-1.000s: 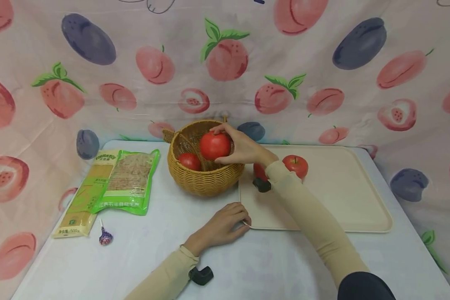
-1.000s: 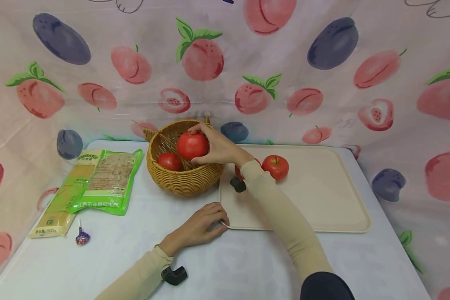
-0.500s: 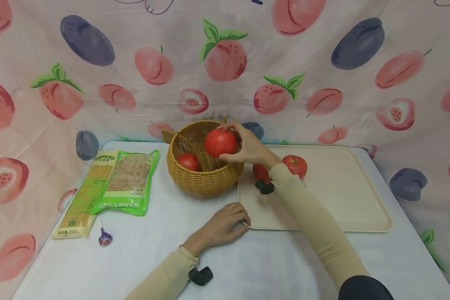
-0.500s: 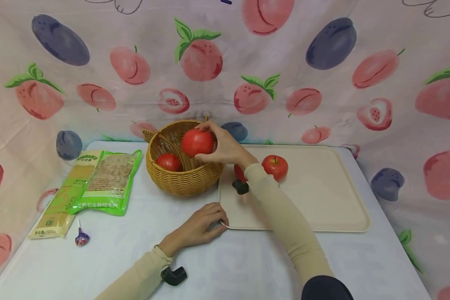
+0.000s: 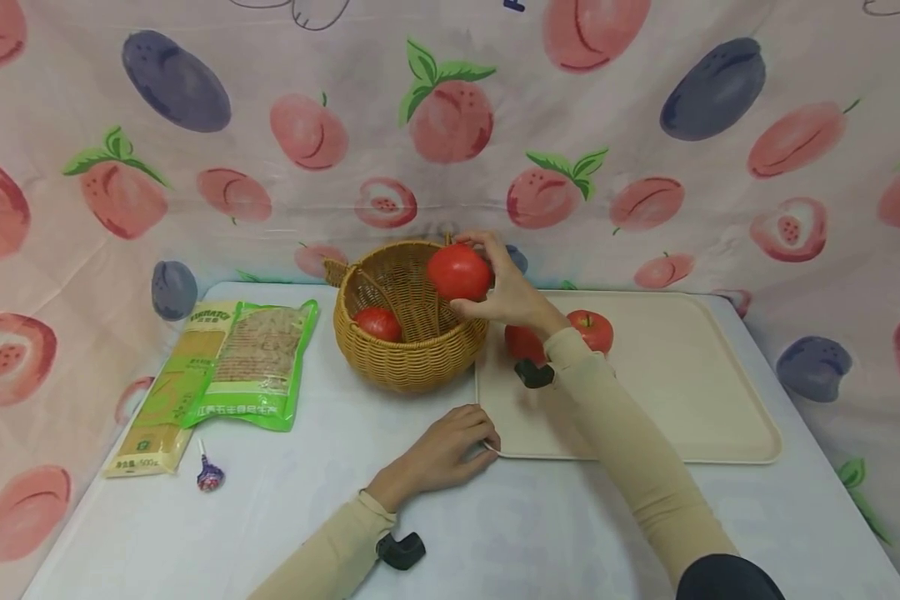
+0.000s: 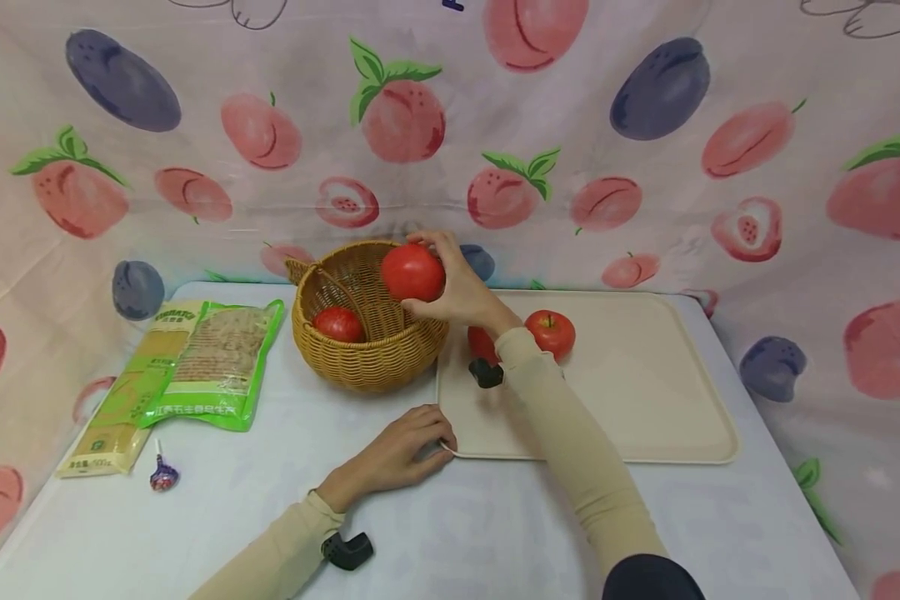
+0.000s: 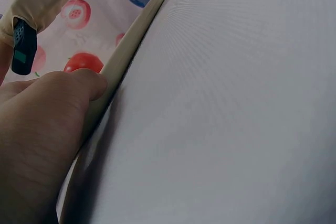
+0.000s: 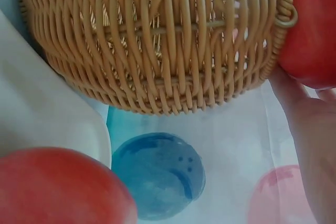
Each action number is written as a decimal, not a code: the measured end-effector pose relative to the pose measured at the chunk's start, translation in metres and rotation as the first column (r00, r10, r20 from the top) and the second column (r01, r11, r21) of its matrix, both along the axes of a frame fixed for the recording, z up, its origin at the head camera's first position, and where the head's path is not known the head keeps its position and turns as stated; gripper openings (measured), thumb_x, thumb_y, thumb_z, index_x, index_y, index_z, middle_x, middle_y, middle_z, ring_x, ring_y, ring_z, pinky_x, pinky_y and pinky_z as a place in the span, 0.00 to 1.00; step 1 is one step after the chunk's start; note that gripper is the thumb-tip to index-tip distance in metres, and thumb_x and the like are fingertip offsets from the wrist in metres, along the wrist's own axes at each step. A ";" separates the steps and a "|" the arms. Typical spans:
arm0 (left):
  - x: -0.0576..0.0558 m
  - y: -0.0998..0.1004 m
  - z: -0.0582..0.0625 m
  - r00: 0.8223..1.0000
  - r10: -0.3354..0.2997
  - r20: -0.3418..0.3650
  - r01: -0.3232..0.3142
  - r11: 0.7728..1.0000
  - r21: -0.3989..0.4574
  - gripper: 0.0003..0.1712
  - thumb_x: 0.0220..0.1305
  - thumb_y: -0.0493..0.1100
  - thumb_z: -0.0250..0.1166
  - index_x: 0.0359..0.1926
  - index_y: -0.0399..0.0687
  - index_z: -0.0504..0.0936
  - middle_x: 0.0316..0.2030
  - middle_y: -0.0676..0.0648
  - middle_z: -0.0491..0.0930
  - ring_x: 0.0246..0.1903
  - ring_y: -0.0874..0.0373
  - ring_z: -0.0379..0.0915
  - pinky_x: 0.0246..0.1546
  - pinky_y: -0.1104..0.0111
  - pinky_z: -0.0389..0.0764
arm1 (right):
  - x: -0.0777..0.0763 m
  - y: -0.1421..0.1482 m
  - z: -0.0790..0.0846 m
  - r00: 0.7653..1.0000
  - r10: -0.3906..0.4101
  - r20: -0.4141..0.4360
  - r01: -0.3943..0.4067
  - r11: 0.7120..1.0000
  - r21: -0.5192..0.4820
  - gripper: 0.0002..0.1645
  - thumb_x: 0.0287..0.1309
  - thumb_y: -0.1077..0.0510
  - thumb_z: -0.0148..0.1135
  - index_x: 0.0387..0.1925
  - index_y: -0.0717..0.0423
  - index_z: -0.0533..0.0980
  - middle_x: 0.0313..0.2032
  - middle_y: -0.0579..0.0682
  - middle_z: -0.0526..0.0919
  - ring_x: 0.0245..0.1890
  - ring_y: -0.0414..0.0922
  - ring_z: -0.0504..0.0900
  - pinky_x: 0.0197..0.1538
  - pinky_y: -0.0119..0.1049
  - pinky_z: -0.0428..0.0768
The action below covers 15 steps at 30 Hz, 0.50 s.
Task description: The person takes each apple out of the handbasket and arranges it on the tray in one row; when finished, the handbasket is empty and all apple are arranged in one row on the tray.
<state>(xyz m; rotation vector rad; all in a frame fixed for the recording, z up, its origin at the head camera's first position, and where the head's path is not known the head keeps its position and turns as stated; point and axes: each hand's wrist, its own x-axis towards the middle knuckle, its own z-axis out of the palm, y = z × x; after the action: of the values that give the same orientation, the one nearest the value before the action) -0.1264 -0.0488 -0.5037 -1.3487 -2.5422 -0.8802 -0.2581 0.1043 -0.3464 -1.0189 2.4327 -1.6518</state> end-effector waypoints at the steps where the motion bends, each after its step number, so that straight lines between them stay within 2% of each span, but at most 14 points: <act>1: 0.000 0.000 0.000 1.000 -0.001 0.000 0.001 1.000 0.001 0.02 0.64 0.48 0.60 0.37 0.59 0.78 0.38 0.62 0.74 0.45 0.69 0.68 0.52 0.74 0.70 | 0.000 0.001 0.000 1.000 -0.004 -0.009 0.004 1.000 -0.004 0.47 0.43 0.64 0.71 0.64 0.58 0.57 0.62 0.55 0.58 0.58 0.53 0.70 0.54 0.52 0.77; 5: 0.000 0.000 0.000 1.000 -0.005 0.002 0.005 1.000 0.005 0.02 0.64 0.47 0.60 0.37 0.59 0.79 0.38 0.62 0.74 0.45 0.69 0.68 0.52 0.74 0.70 | 0.002 0.007 0.002 0.999 -0.030 -0.022 0.031 1.000 0.006 0.47 0.44 0.63 0.71 0.66 0.53 0.58 0.62 0.55 0.58 0.59 0.52 0.67 0.57 0.53 0.75; 9: 0.000 0.001 0.001 1.000 -0.005 0.006 0.005 1.000 0.003 0.02 0.64 0.47 0.61 0.37 0.58 0.79 0.38 0.62 0.74 0.45 0.69 0.68 0.52 0.74 0.70 | 0.005 0.014 0.003 0.997 -0.072 0.017 0.072 0.997 0.022 0.48 0.45 0.60 0.71 0.67 0.46 0.58 0.62 0.52 0.59 0.60 0.49 0.67 0.59 0.52 0.73; 15: 0.000 0.001 0.001 1.000 0.001 0.007 -0.001 1.000 0.004 0.02 0.64 0.47 0.61 0.37 0.58 0.79 0.38 0.61 0.75 0.45 0.68 0.68 0.52 0.73 0.70 | 0.006 0.023 0.002 0.991 -0.101 0.085 0.100 0.995 0.014 0.47 0.47 0.59 0.71 0.65 0.48 0.56 0.62 0.49 0.61 0.57 0.48 0.70 0.56 0.50 0.75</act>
<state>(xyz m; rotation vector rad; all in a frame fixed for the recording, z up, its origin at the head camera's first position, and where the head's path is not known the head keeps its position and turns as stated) -0.1263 -0.0482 -0.5024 -1.3454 -2.5450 -0.8907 -0.2520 0.1270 -0.3448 -0.8183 2.4715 -1.6739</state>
